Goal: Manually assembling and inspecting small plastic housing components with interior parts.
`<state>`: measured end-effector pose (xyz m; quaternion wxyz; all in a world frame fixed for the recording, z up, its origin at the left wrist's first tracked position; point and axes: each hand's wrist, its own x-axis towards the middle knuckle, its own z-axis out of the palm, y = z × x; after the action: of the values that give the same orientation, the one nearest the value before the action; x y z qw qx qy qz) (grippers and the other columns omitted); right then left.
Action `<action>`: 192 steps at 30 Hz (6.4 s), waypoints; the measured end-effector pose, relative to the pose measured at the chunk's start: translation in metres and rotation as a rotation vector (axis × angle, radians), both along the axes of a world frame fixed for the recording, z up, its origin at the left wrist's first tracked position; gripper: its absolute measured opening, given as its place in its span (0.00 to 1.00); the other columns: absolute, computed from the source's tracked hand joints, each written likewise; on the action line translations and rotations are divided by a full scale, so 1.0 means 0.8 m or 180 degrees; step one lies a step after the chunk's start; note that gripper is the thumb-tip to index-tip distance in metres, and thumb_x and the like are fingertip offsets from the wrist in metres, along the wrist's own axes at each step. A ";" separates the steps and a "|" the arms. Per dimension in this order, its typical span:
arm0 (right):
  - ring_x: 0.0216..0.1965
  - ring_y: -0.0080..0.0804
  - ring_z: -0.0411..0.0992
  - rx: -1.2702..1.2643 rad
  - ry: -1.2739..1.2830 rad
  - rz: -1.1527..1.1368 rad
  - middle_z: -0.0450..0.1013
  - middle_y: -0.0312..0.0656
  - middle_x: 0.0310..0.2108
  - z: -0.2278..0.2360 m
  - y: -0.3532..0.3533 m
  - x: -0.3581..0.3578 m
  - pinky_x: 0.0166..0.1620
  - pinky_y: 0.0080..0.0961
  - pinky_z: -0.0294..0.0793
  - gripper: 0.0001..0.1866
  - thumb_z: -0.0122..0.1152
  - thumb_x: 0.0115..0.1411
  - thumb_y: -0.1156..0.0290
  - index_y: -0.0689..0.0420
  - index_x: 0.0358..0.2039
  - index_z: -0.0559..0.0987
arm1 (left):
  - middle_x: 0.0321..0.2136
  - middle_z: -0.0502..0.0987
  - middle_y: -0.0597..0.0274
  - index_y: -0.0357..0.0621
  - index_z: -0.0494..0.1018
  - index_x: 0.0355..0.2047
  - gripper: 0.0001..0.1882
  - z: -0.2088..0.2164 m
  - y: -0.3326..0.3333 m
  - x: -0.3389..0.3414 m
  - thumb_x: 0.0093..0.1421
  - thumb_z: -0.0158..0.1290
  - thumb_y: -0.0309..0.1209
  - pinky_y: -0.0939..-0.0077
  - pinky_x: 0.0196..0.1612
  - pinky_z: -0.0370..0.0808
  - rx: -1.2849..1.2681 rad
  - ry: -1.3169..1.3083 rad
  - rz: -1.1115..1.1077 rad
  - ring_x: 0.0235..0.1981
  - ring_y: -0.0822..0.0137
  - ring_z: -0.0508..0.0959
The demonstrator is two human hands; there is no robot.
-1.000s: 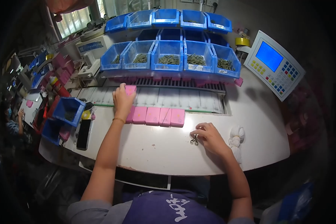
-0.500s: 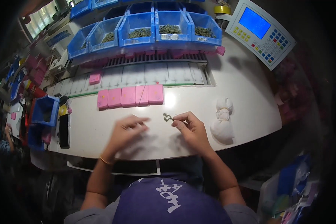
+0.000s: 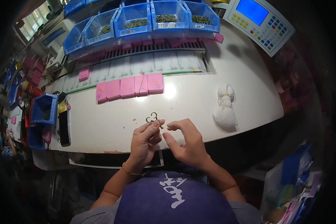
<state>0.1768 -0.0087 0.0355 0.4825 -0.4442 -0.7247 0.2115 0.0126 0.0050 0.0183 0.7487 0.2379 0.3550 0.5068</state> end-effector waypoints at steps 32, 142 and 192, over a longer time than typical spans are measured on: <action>0.25 0.54 0.76 -0.1734 -0.1313 0.1300 0.74 0.50 0.20 -0.092 -0.054 -0.044 0.30 0.47 0.74 0.17 0.51 0.67 0.56 0.57 0.30 0.73 | 0.20 0.75 0.60 0.36 0.81 0.37 0.12 0.011 -0.004 -0.010 0.51 0.62 0.16 0.76 0.22 0.67 0.3232 0.3582 0.1092 0.19 0.70 0.73; 0.44 0.41 0.69 0.1390 -0.1607 -0.2585 0.77 0.40 0.31 0.111 0.440 0.163 0.48 0.39 0.67 0.07 0.64 0.52 0.67 0.54 0.23 0.84 | 0.30 0.81 0.57 0.36 0.82 0.35 0.08 -0.047 0.076 0.039 0.60 0.60 0.30 0.78 0.33 0.74 0.1942 0.2590 -0.0199 0.28 0.71 0.78; 0.56 0.51 0.67 0.0797 -0.1487 -0.0571 0.73 0.50 0.52 -0.064 0.117 0.068 0.59 0.43 0.64 0.24 0.63 0.56 0.74 0.62 0.54 0.73 | 0.56 0.72 0.45 0.35 0.57 0.67 0.51 -0.062 0.133 -0.201 0.44 0.70 0.33 0.59 0.61 0.66 0.1044 0.4549 0.1392 0.61 0.49 0.66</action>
<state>0.2308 0.0850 -0.0155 0.3703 -0.4802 -0.7946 -0.0313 -0.1479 0.1112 -0.0315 0.1749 0.5403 0.7123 0.4125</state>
